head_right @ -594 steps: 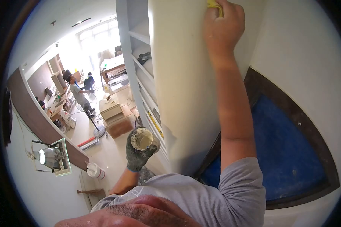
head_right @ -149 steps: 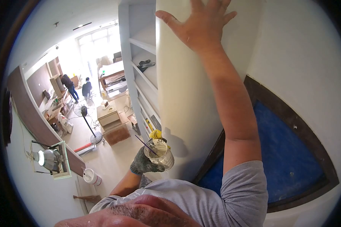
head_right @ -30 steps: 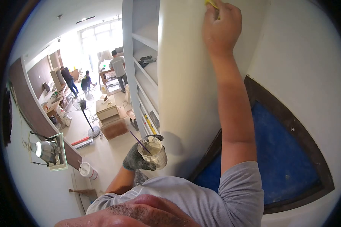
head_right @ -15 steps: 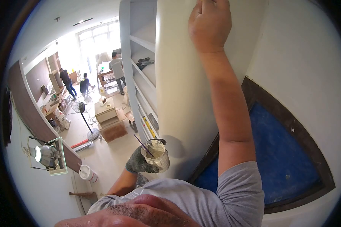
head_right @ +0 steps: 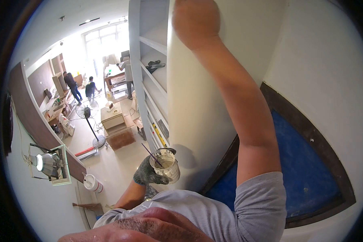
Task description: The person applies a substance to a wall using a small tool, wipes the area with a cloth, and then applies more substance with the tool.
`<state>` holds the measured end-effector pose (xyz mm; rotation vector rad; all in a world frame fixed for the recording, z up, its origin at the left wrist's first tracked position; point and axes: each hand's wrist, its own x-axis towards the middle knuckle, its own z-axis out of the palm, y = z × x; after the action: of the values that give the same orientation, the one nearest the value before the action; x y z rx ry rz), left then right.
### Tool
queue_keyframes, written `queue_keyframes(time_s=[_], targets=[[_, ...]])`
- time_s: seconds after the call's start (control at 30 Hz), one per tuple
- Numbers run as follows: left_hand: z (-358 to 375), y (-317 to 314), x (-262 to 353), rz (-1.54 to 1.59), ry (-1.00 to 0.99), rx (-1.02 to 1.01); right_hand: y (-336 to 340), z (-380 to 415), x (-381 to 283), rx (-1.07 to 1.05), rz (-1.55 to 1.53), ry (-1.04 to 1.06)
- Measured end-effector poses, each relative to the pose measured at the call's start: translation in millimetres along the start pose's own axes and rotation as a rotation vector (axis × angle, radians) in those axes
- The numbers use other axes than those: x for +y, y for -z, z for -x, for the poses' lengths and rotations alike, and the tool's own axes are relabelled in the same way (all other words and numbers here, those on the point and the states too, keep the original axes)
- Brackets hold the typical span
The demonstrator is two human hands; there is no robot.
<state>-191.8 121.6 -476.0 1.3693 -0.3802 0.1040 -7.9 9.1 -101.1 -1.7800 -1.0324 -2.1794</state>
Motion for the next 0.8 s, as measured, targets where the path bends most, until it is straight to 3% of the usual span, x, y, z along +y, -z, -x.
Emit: queue_keyframes(time_s=[0.2,0.3,0.4,0.47,0.53,0.63,0.8], targets=[[4,-2,-5,0.031,-0.001,0.026,-8,-10,-21,-0.304,-0.04,0.165],[8,-3,-2,0.014,-0.006,0.042,-12,-5,-23,-0.277,-0.312,0.051],[11,-6,2,0.02,-0.015,0.068,12,9,-14,-0.256,-0.358,-0.144],[13,-6,2,0.025,-0.023,0.073,15,26,12,0.185,-0.387,-0.143],[13,-3,1,0.005,-0.032,0.062,6,37,49,0.373,-0.206,-0.203],[12,0,1,0.036,0.015,0.036,-1,44,61,0.362,-0.183,-0.308],[10,0,0,0.047,0.027,0.011,12,29,31,0.331,-0.086,-0.219]])
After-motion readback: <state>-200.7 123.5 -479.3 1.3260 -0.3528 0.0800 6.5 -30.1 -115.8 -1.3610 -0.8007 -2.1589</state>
